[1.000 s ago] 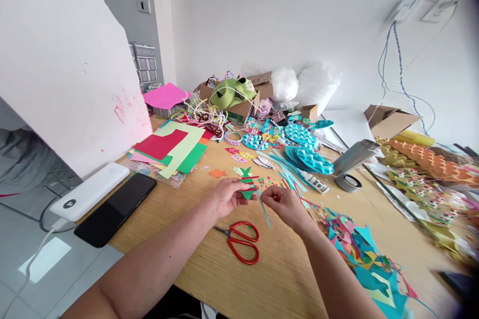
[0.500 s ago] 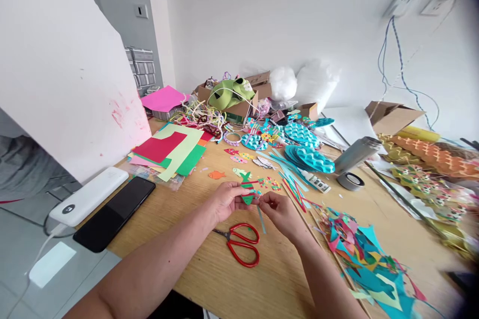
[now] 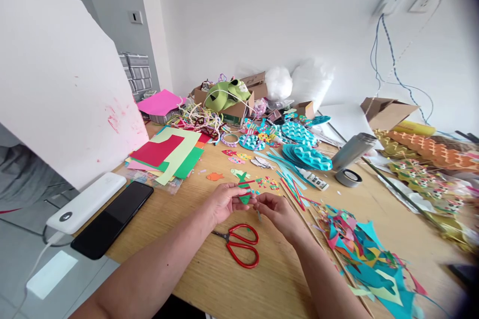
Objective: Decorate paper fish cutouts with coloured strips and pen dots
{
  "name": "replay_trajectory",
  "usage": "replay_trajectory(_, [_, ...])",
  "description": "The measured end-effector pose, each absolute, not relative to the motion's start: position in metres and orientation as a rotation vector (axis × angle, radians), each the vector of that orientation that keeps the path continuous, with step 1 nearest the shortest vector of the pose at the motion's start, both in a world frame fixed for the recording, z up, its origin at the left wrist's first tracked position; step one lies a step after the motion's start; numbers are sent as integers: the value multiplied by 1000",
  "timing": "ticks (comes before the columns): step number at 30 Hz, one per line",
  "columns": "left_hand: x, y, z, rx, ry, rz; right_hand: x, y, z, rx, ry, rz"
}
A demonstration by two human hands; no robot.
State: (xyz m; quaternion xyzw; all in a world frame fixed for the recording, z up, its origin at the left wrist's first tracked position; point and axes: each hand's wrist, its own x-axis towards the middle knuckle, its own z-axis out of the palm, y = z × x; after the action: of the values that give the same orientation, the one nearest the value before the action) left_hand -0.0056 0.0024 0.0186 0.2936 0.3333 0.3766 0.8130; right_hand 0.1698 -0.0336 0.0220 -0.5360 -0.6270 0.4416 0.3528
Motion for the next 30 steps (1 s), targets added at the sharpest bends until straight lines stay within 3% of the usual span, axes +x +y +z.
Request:
replay_trajectory(15, [-4, -1, 22, 1037, 917, 791, 178, -27, 22, -1256, -1117, 1070])
replay_trajectory(21, [-2, 3, 14, 1181, 1038, 838, 178, -28, 24, -1261, -1121, 903])
replay_trajectory(30, [-2, 2, 15, 1238, 1069, 807, 154, -38, 25, -1326, -1296, 974])
